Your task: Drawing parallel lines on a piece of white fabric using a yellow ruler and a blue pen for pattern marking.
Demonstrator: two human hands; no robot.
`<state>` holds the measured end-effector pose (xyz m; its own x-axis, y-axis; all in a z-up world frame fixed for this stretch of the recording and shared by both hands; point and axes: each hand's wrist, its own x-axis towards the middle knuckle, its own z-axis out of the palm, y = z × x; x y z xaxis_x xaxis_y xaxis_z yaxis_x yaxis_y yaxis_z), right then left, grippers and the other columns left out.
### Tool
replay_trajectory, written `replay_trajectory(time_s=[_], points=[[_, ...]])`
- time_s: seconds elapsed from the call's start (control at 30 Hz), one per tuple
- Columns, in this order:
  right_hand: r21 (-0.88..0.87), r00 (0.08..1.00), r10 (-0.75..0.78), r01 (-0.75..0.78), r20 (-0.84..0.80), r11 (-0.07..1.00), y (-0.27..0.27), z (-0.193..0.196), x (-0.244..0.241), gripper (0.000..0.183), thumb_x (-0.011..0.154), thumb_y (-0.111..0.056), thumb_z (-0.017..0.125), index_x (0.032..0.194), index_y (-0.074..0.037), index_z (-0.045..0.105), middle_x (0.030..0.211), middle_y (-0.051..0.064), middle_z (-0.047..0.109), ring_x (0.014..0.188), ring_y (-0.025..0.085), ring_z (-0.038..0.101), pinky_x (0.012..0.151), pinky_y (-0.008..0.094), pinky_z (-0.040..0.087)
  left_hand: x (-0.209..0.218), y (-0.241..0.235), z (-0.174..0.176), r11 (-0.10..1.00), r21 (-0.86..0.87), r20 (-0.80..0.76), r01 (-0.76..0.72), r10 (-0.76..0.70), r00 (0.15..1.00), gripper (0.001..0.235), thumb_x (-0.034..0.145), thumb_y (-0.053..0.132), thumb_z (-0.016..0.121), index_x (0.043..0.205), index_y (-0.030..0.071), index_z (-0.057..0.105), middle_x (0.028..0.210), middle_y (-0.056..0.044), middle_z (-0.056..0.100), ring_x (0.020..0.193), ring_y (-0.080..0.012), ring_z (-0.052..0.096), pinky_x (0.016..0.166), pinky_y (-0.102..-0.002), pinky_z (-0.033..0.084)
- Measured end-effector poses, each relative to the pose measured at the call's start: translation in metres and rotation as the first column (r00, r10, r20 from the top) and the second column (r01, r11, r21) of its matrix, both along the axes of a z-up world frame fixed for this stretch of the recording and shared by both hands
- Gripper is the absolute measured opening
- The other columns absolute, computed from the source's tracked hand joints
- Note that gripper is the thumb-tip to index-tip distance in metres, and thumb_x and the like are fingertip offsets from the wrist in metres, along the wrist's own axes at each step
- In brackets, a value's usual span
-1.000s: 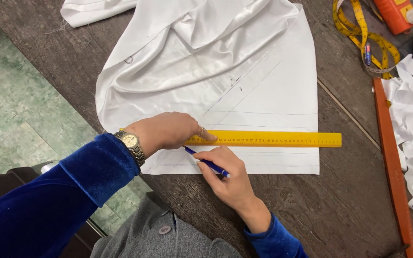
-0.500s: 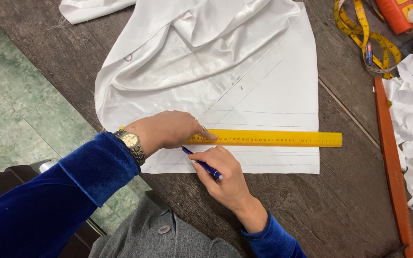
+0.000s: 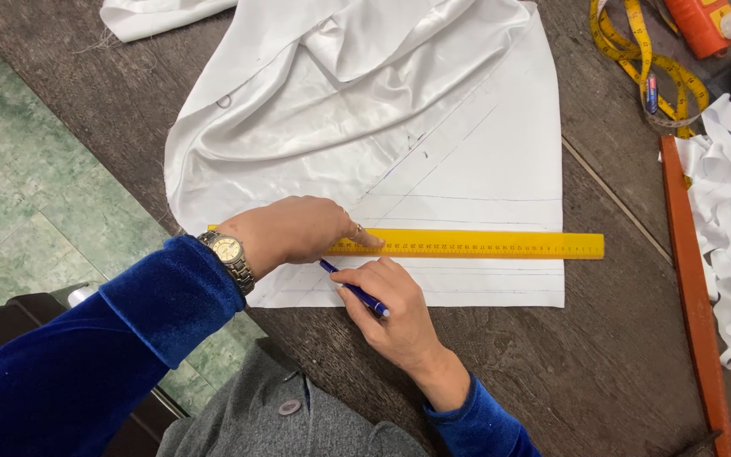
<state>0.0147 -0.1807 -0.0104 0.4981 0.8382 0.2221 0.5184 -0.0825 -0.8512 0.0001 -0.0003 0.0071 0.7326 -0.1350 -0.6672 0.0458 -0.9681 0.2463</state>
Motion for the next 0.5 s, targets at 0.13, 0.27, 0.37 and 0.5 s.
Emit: replay_trajectory(time_s=[0.13, 0.27, 0.37, 0.5], points=[[-0.007, 1.0, -0.004, 0.004, 0.002, 1.0, -0.001, 0.001, 0.001, 0.011, 0.09, -0.011, 0.062, 0.098, -0.009, 0.069, 0.07, 0.008, 0.063, 0.066, 0.024, 0.06, 0.063, 0.032, 0.051, 0.0, -0.001, -0.003, 1.0, -0.001, 0.001, -0.001, 0.001, 1.0, 0.072, 0.078, -0.001, 0.072, 0.134, 0.039, 0.055, 0.123, -0.013, 0.064, 0.112, -0.034, 0.063, 0.082, -0.046, 0.058], [-0.025, 1.0, -0.018, 0.018, -0.012, 1.0, -0.005, 0.002, 0.003, 0.012, 0.089, -0.012, 0.062, 0.099, -0.01, 0.07, 0.07, 0.007, 0.064, 0.066, 0.023, 0.06, 0.063, 0.031, 0.051, -0.001, -0.001, -0.004, 1.0, -0.003, 0.018, -0.004, 0.004, 1.0, 0.071, 0.078, -0.001, 0.071, 0.133, 0.04, 0.055, 0.123, -0.012, 0.065, 0.111, -0.0341, 0.063, 0.08, -0.046, 0.059], [-0.035, 0.999, -0.04, 0.04, -0.014, 0.999, -0.008, 0.003, 0.004, 0.012, 0.089, -0.012, 0.062, 0.098, -0.011, 0.07, 0.07, 0.007, 0.065, 0.066, 0.023, 0.06, 0.063, 0.031, 0.051, -0.001, -0.001, -0.005, 1.0, 0.002, 0.016, -0.009, 0.009, 1.0, 0.071, 0.079, -0.001, 0.071, 0.133, 0.041, 0.055, 0.123, -0.012, 0.065, 0.112, -0.034, 0.063, 0.081, -0.046, 0.059], [-0.046, 0.997, -0.075, 0.075, -0.016, 0.996, -0.015, 0.001, 0.007, 0.012, 0.088, -0.012, 0.064, 0.098, -0.011, 0.071, 0.071, 0.005, 0.066, 0.066, 0.021, 0.06, 0.064, 0.03, 0.051, -0.001, -0.002, -0.004, 1.0, 0.004, 0.016, -0.017, 0.017, 1.0, 0.07, 0.079, -0.001, 0.071, 0.133, 0.041, 0.055, 0.123, -0.011, 0.065, 0.112, -0.0337, 0.063, 0.08, -0.046, 0.059]])
